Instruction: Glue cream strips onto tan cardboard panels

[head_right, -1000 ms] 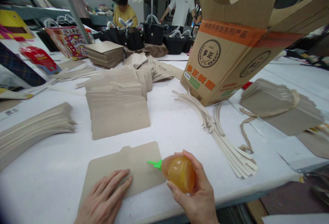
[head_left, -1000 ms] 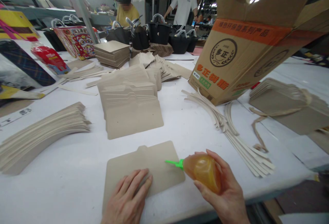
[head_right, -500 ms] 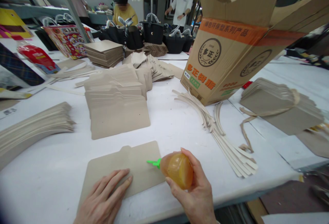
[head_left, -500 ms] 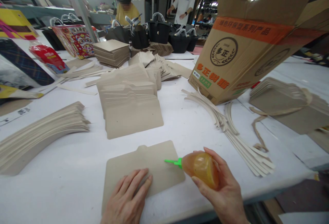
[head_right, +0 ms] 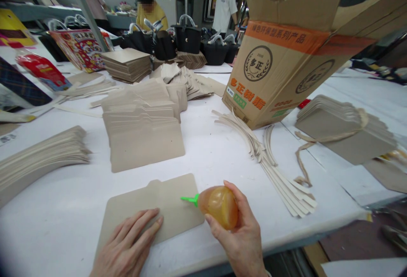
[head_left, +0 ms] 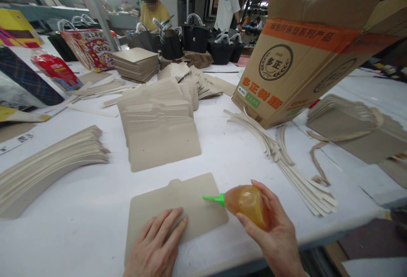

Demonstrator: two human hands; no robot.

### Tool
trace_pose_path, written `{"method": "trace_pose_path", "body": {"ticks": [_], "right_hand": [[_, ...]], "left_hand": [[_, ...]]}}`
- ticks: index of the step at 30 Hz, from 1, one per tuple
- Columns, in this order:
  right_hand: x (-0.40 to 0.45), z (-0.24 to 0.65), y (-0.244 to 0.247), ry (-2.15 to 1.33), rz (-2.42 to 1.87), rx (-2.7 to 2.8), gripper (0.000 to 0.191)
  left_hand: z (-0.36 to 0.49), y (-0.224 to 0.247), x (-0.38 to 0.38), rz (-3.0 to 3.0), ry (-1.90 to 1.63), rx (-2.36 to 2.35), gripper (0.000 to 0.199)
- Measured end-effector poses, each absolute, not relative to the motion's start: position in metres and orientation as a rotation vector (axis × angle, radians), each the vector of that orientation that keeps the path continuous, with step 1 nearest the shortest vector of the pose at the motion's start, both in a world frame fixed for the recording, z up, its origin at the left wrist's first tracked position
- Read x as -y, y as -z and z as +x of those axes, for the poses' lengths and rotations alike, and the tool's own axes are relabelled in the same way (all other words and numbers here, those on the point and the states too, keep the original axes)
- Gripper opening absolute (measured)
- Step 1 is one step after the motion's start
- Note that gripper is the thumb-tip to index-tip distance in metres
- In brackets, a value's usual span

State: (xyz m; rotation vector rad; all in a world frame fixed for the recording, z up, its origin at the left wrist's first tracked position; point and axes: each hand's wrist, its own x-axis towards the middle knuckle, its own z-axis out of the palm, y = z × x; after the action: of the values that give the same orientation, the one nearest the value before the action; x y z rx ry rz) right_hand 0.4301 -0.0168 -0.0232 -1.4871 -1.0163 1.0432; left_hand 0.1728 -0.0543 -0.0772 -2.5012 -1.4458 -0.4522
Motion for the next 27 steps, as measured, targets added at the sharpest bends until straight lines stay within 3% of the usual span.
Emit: {"method": "trace_pose_path", "body": {"ticks": [21, 27], "right_hand": [[0.013, 0.445, 0.045, -0.969, -1.467, 1.218, 0.071], [0.009, 0.442, 0.038, -0.878, -1.428, 1.272, 0.06]], "left_hand": [[0.17, 0.084, 0.059, -2.502, 0.399, 1.412, 0.047], [0.169, 0.084, 0.056, -2.501, 0.405, 1.411, 0.045]]}}
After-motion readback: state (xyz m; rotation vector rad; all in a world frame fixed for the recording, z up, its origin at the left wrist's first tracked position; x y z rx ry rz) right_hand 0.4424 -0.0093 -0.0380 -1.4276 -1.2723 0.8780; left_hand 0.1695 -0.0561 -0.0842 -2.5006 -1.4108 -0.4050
